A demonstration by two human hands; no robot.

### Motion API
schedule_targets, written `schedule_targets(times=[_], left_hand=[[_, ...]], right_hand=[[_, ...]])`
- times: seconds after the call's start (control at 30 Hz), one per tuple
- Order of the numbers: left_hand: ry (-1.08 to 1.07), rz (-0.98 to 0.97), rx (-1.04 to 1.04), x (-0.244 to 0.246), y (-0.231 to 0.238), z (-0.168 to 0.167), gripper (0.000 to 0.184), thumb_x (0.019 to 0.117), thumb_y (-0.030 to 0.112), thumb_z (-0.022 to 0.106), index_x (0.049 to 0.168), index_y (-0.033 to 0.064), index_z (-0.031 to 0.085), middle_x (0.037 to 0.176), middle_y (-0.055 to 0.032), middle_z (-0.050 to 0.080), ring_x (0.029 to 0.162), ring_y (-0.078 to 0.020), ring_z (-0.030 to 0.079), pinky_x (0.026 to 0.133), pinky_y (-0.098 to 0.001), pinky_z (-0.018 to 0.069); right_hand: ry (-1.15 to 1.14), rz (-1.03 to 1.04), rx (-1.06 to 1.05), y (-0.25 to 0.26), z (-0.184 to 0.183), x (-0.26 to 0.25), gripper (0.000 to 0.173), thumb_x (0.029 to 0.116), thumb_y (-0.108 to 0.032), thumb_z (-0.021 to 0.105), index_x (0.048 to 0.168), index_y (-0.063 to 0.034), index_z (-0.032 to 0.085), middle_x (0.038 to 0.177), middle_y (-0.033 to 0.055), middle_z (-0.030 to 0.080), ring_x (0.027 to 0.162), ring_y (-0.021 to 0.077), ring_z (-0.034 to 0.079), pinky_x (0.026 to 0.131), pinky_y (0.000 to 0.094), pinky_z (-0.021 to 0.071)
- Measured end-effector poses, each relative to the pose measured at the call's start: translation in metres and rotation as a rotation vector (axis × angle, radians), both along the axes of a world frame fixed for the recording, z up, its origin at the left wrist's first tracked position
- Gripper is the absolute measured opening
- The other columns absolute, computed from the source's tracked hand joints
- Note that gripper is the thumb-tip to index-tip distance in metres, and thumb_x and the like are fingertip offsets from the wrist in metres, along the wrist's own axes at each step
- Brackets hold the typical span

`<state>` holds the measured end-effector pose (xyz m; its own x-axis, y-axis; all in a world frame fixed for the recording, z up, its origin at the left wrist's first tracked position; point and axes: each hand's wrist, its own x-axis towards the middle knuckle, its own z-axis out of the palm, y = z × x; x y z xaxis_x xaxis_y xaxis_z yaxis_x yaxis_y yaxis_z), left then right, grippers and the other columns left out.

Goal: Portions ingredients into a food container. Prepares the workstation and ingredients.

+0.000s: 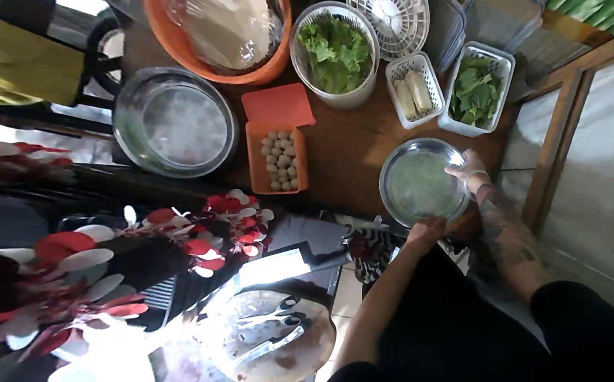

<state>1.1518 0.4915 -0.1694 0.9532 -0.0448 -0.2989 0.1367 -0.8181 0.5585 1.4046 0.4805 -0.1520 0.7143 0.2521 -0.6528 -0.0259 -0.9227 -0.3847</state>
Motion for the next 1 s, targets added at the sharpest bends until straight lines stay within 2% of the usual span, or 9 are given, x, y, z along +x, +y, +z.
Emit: schedule_targets(times=[0.07, 0.17, 0.3, 0.5, 0.6, 0.7, 0.87, 0.93, 1.0], left_hand=[[0.017, 0.003, -0.006, -0.004, 0.0, -0.005, 0.039, 0.0994, -0.001, 0.05, 0.135, 0.0116, 0.061, 0.137, -0.0063, 0.062, 0.118, -0.031, 0.064, 0.089, -0.0481, 0.0571], [0.114, -0.019, -0.044, -0.007, 0.002, -0.007, 0.041, 0.1007, 0.0, 0.048, 0.138, 0.012, 0.059, 0.144, -0.0061, 0.057, 0.125, -0.0328, 0.059, 0.093, -0.0515, 0.0548], [0.127, -0.009, -0.062, -0.008, 0.002, -0.015, 0.039, 0.1008, 0.0, 0.048, 0.136, 0.0119, 0.059, 0.143, -0.0052, 0.057, 0.126, -0.0321, 0.058, 0.094, -0.0511, 0.0543], [0.138, 0.061, -0.124, 0.001, 0.004, -0.016, 0.037, 0.1013, 0.004, 0.051, 0.137, 0.0121, 0.059, 0.14, -0.0065, 0.059, 0.124, -0.0308, 0.06, 0.098, -0.0506, 0.0528], [0.126, 0.035, -0.116, 0.002, 0.003, -0.011, 0.044, 0.0999, 0.002, 0.052, 0.142, 0.0161, 0.056, 0.144, -0.005, 0.057, 0.129, -0.0299, 0.056, 0.1, -0.05, 0.0505], [-0.009, 0.128, -0.183, -0.007, 0.012, 0.008, 0.043, 0.1002, 0.01, 0.056, 0.142, 0.0205, 0.058, 0.143, -0.0045, 0.059, 0.132, -0.0266, 0.055, 0.108, -0.0463, 0.047], [-0.2, 0.464, -0.239, -0.056, 0.038, 0.044, 0.033, 0.1036, 0.023, 0.056, 0.135, 0.019, 0.066, 0.135, -0.0023, 0.065, 0.126, -0.0175, 0.061, 0.107, -0.0367, 0.0511], [-0.24, 0.619, -0.24, -0.081, 0.053, 0.064, 0.031, 0.1033, 0.021, 0.057, 0.132, 0.0174, 0.068, 0.132, -0.0021, 0.067, 0.122, -0.0149, 0.063, 0.105, -0.0352, 0.053], [-0.305, 0.79, -0.231, -0.103, 0.065, 0.082, 0.03, 0.1019, 0.021, 0.06, 0.13, 0.0175, 0.07, 0.127, -0.0011, 0.07, 0.118, -0.0128, 0.065, 0.103, -0.0342, 0.0548]], right_hand=[[0.044, 0.063, 0.004, -0.012, -0.001, 0.001, 0.065, 0.0831, -0.022, 0.086, 0.136, -0.0046, 0.054, 0.129, 0.0263, 0.062, 0.119, 0.0419, 0.061, 0.1, 0.0627, 0.0501], [0.002, 0.111, 0.027, -0.041, -0.018, -0.008, 0.057, 0.0862, -0.023, 0.083, 0.133, -0.0109, 0.053, 0.118, 0.0243, 0.066, 0.102, 0.0438, 0.066, 0.083, 0.0656, 0.0541], [-0.032, 0.165, -0.058, -0.027, -0.03, -0.001, 0.061, 0.0825, -0.027, 0.086, 0.132, -0.0061, 0.057, 0.12, 0.0246, 0.066, 0.112, 0.0407, 0.065, 0.097, 0.063, 0.0515], [-0.087, 0.17, -0.062, -0.018, -0.031, 0.007, 0.061, 0.0781, -0.027, 0.088, 0.128, -0.0042, 0.062, 0.12, 0.0207, 0.067, 0.114, 0.0341, 0.065, 0.1, 0.0549, 0.052], [-0.252, 0.191, -0.012, -0.014, -0.024, 0.001, 0.074, 0.0777, -0.043, 0.086, 0.139, -0.0097, 0.059, 0.131, 0.0187, 0.064, 0.125, 0.0335, 0.059, 0.108, 0.0522, 0.0472], [-0.313, 0.185, 0.191, 0.03, 0.017, -0.013, 0.047, 0.0942, -0.04, 0.072, 0.129, -0.0089, 0.068, 0.117, 0.0142, 0.071, 0.109, 0.026, 0.068, 0.1, 0.0453, 0.0541], [-0.401, 0.4, 0.627, 0.154, 0.076, -0.036, 0.032, 0.0975, -0.036, 0.071, 0.121, -0.0143, 0.073, 0.112, 0.0087, 0.074, 0.098, 0.0219, 0.072, 0.088, 0.046, 0.0609], [-0.26, 0.549, 0.475, 0.214, 0.174, -0.056, 0.034, 0.1057, -0.028, 0.059, 0.134, -0.009, 0.066, 0.129, 0.0133, 0.069, 0.116, 0.0241, 0.067, 0.101, 0.0405, 0.0538], [0.079, 0.765, 0.028, 0.303, 0.232, -0.033, 0.047, 0.1104, -0.028, 0.047, 0.156, -0.0153, 0.043, 0.158, 0.0056, 0.047, 0.145, 0.0173, 0.045, 0.12, 0.0328, 0.0353]])
